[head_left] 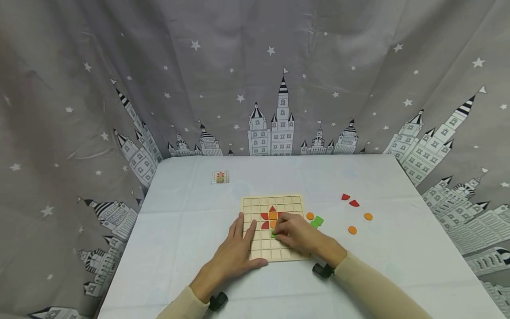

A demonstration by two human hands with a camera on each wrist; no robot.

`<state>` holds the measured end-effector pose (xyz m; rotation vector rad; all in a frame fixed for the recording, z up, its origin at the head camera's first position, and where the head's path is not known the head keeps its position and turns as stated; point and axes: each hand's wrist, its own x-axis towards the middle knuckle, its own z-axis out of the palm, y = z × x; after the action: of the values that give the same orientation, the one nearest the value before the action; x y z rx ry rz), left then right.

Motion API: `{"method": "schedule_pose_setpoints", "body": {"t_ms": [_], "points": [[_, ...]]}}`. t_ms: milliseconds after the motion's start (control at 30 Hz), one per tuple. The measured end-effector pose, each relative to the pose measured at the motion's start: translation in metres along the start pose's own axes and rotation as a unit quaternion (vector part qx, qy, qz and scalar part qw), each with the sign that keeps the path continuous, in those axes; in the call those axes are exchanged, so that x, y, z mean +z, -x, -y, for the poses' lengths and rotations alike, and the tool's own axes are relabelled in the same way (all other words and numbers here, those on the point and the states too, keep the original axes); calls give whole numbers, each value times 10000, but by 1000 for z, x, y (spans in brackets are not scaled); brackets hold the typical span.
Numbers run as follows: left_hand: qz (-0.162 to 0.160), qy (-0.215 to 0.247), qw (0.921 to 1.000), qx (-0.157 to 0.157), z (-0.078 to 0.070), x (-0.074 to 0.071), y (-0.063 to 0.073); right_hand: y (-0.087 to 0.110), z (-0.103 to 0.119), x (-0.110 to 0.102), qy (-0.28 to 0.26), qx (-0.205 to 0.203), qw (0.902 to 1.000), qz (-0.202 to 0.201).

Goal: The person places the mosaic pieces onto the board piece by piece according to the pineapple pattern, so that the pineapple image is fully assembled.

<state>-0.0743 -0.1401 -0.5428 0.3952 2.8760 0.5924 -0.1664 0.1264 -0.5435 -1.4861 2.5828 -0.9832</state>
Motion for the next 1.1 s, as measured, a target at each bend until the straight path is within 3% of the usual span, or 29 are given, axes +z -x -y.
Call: {"method": "schedule_pose_setpoints", "body": {"t_ms": [633,867,1100], "points": [[9,-35,10000,51,1,-1,1,-2,1,2,-55,-86,9999,-86],[25,27,10000,80,0,-9,-1,-2,-1,-8,68,184,9997,-126],[88,76,9999,48,0,-16,-2,2,-5,-26,-147,634,9973,-345]]}}
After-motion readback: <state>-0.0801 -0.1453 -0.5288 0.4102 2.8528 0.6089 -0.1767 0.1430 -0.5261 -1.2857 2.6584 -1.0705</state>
